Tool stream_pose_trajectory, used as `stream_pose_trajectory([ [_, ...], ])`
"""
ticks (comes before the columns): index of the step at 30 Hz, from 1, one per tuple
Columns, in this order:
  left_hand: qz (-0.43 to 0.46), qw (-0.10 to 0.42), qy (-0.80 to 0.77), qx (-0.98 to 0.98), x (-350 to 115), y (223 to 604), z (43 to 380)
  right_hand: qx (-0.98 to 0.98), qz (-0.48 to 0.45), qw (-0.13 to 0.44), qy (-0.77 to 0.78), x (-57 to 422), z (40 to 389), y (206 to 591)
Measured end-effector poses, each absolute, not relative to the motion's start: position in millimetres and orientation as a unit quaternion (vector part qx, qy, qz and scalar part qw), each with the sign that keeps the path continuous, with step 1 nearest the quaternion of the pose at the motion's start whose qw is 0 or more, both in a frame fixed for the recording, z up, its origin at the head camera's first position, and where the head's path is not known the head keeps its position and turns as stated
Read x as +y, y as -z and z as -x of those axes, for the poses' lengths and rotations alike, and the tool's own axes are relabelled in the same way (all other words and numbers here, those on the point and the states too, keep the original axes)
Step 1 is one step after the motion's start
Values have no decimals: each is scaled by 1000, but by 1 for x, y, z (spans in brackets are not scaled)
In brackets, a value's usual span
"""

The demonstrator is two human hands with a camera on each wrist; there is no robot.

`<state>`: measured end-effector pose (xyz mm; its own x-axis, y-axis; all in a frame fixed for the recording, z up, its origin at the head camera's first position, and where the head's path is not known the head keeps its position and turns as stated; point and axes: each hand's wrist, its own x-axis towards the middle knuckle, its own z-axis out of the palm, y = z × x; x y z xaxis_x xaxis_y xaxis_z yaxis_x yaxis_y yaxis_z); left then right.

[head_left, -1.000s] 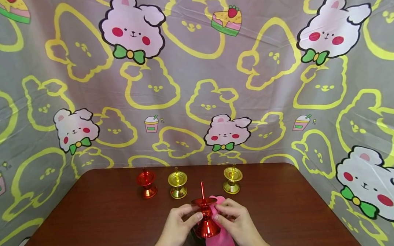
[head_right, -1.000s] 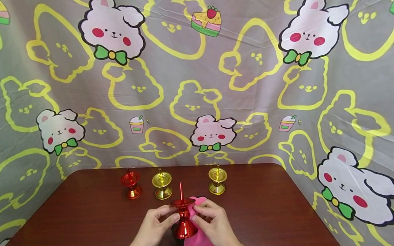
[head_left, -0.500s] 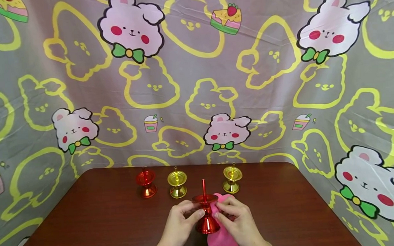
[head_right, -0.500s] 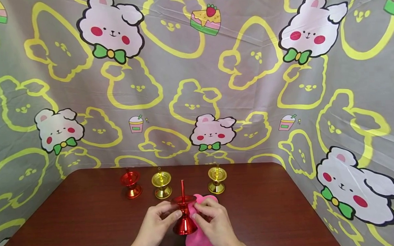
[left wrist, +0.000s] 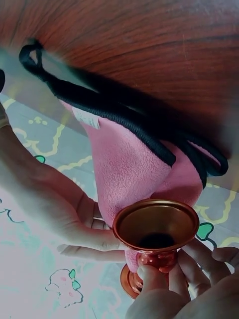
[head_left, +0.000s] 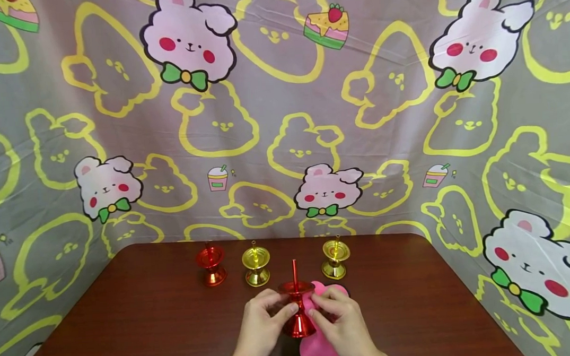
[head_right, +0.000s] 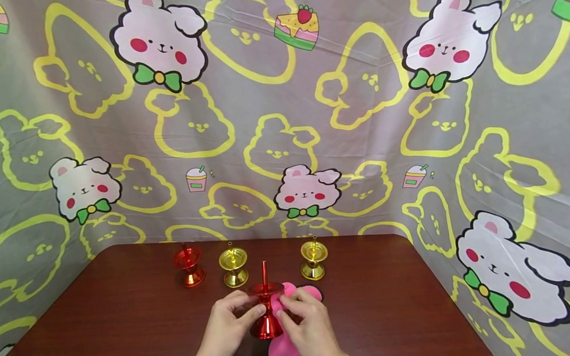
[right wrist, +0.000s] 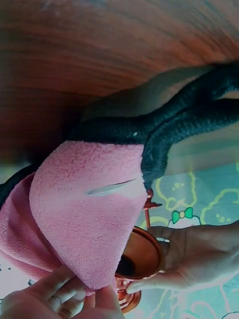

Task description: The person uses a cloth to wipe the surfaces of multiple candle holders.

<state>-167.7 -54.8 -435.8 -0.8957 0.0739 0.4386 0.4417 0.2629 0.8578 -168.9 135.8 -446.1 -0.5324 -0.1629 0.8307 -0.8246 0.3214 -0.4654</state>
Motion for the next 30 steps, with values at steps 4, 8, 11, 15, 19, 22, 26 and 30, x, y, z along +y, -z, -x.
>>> stream_pose_trajectory([
  [4,148,164,578,-785,-53,437,168,-741,-335,350,-465,134,168,446],
  [8,133,178,574,-788,-52,437,168,-752,-322,344,-460,133,166,446],
  [11,124,192,567,-792,-50,438,167,-760,-310,338,-461,131,164,445],
  [15,115,204,558,-796,-50,439,168,-763,-314,342,-450,129,163,446],
  [19,110,205,553,-800,-50,441,169,-764,-327,346,-436,127,161,447],
  [22,108,204,551,-802,-50,442,170,-763,-333,349,-430,126,161,447],
  [26,110,204,550,-802,-50,444,170,-767,-333,352,-421,126,162,447],
  [30,116,199,552,-801,-49,446,169,-775,-328,341,-420,127,162,447],
])
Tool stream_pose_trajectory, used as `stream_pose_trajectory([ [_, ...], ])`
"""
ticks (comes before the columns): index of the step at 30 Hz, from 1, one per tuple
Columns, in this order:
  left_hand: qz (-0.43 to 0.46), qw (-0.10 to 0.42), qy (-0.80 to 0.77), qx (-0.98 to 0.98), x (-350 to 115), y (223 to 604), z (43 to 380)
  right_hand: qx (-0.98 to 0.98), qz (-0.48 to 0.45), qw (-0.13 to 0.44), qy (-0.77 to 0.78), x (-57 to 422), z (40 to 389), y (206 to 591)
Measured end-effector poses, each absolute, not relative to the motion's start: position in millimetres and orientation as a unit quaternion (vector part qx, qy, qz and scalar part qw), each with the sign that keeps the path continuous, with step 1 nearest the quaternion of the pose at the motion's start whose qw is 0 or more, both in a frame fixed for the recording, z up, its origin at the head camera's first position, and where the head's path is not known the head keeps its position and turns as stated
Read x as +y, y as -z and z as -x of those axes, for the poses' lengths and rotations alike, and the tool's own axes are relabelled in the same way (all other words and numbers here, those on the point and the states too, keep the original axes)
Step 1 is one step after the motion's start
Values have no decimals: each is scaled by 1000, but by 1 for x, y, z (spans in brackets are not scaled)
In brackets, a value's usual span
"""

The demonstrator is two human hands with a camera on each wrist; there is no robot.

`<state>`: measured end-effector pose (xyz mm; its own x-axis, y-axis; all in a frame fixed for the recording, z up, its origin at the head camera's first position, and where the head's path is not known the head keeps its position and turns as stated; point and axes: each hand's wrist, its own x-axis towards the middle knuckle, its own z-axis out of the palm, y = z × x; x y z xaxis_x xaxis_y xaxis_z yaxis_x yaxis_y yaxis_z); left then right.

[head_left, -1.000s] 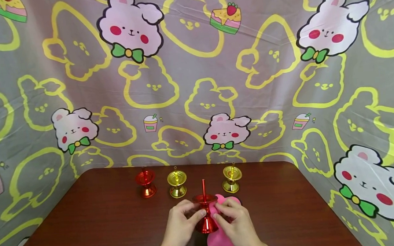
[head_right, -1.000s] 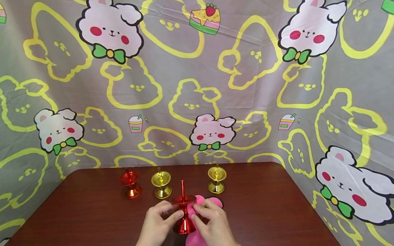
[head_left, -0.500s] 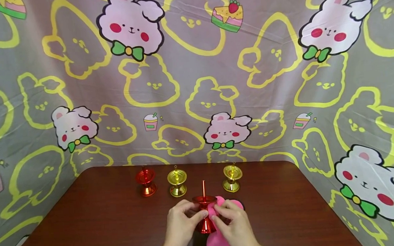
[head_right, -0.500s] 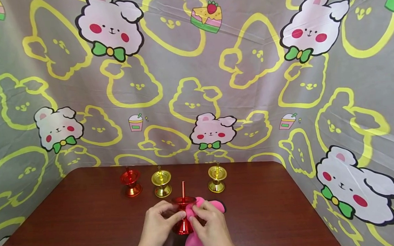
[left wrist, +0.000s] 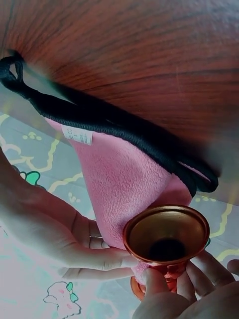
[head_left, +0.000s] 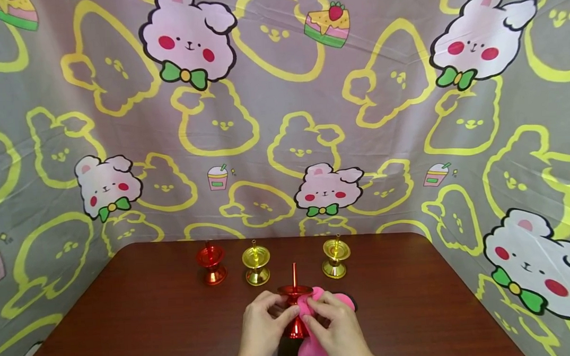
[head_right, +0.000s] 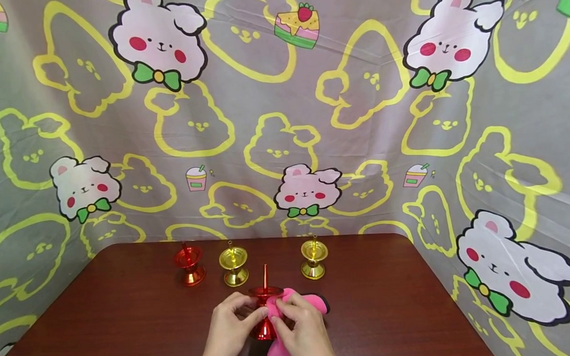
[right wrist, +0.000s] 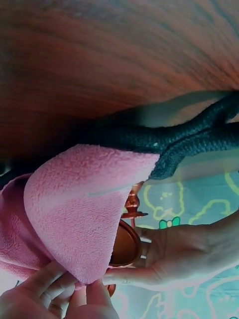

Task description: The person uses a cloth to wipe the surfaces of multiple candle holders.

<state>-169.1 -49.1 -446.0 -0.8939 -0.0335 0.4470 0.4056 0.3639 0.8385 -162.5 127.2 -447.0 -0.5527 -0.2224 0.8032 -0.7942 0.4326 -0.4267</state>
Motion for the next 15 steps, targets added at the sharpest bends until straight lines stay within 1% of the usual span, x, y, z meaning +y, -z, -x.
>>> stream_pose_trajectory([
  [7,129,189,552,-802,-47,446,168,-792,-309,303,-431,130,162,445],
  [10,134,184,555,-800,-47,446,167,-799,-296,293,-434,132,162,445],
  [15,135,190,555,-798,-47,448,170,-804,-292,285,-432,134,161,444],
])
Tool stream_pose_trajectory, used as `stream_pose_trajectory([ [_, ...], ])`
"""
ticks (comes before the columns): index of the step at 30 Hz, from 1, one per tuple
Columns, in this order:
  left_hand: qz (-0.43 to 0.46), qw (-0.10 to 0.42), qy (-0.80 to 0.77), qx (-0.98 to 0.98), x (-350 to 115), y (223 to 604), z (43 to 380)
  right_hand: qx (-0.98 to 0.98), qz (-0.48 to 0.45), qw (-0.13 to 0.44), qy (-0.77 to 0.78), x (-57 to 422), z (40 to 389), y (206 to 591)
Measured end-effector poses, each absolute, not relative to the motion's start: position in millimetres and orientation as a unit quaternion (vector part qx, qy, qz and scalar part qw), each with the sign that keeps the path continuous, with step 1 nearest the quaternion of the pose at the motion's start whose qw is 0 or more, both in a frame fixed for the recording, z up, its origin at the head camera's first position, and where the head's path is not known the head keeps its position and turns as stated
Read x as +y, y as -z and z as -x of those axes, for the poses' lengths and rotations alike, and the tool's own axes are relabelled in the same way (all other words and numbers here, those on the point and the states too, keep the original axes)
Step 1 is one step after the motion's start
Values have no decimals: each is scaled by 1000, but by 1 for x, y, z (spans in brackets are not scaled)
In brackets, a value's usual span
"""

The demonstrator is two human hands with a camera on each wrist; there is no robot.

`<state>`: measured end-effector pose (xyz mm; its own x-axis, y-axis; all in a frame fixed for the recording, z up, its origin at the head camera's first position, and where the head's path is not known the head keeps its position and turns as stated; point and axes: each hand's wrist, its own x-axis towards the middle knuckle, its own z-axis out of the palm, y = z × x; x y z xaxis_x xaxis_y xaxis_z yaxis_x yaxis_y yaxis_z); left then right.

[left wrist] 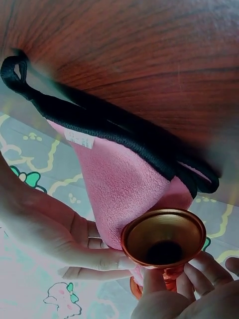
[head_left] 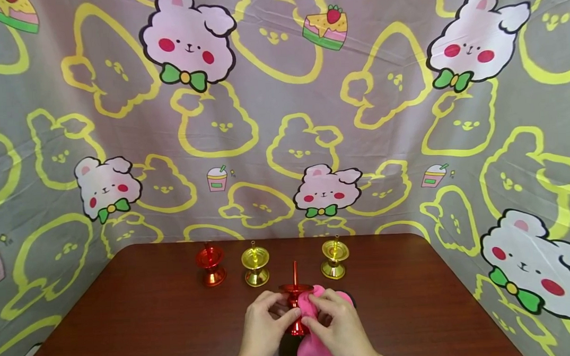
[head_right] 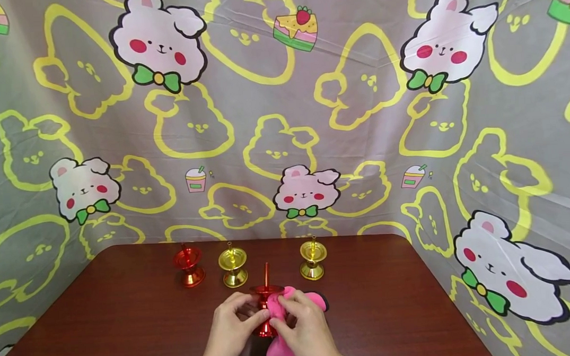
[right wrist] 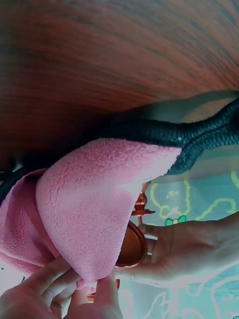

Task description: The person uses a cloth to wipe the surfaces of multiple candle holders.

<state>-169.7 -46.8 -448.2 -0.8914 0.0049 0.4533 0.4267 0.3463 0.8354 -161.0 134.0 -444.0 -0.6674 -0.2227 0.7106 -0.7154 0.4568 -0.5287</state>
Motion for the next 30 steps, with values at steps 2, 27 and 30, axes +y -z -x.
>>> stream_pose_trajectory([
  [2,135,187,554,-800,-46,448,172,-804,-289,291,-430,135,162,444],
  [27,96,245,531,-806,-32,471,222,-807,-287,304,-418,166,158,438],
  [30,86,253,531,-804,-30,476,229,-811,-282,302,-415,170,156,438],
])
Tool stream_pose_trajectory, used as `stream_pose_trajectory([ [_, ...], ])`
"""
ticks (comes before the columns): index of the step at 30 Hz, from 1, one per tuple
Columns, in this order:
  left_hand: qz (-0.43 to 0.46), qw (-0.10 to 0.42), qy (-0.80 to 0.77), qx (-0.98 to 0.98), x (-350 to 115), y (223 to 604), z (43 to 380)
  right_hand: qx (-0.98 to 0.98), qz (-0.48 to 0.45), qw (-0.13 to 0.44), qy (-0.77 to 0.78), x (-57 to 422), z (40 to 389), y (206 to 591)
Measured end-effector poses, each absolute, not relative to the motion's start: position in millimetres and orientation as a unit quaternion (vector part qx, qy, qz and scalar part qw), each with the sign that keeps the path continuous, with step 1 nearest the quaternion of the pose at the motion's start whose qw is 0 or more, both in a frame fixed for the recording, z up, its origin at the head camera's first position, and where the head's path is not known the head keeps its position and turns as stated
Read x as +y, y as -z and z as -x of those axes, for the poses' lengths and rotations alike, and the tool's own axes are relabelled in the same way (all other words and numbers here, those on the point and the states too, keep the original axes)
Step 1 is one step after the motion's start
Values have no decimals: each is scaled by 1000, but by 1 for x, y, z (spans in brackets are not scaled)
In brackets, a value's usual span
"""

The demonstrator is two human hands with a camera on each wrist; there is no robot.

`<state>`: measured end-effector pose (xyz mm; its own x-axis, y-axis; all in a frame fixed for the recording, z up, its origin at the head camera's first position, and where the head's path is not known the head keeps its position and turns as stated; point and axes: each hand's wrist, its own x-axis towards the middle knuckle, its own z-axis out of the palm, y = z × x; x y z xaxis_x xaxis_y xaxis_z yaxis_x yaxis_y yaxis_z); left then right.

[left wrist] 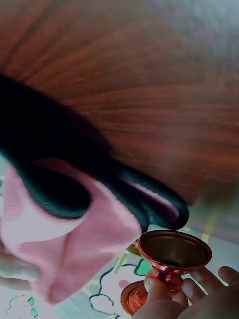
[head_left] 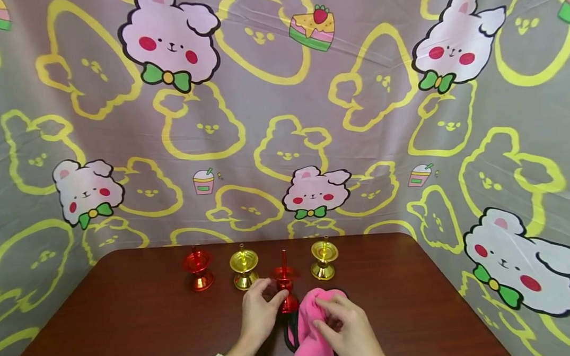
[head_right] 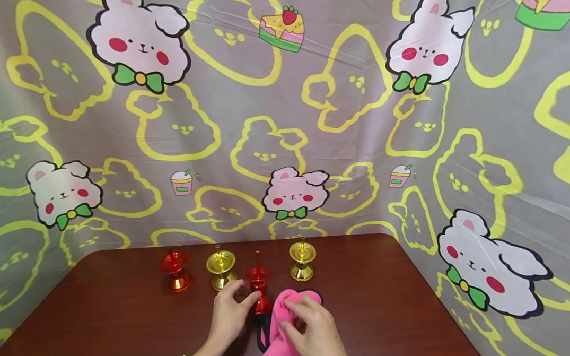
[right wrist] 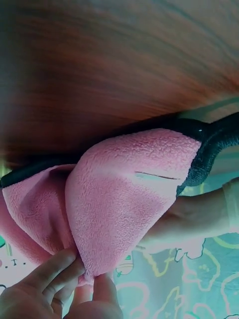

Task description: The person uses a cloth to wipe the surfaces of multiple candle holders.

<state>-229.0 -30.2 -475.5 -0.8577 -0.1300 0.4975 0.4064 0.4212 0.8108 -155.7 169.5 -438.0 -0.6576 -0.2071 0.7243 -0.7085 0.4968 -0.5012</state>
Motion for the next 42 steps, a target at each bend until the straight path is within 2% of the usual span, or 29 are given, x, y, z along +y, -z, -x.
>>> stream_pose_trajectory([
  [10,51,275,514,-811,-23,488,252,-800,-310,328,-395,178,149,445],
  [21,36,292,519,-803,-15,489,279,-799,-326,322,-390,183,143,447],
  [26,27,291,522,-801,-10,489,286,-803,-321,311,-393,185,142,446],
  [33,30,290,528,-798,-8,494,296,-797,-332,324,-386,187,142,447],
  [42,16,271,540,-797,-4,501,306,-813,-309,300,-392,192,138,447],
])
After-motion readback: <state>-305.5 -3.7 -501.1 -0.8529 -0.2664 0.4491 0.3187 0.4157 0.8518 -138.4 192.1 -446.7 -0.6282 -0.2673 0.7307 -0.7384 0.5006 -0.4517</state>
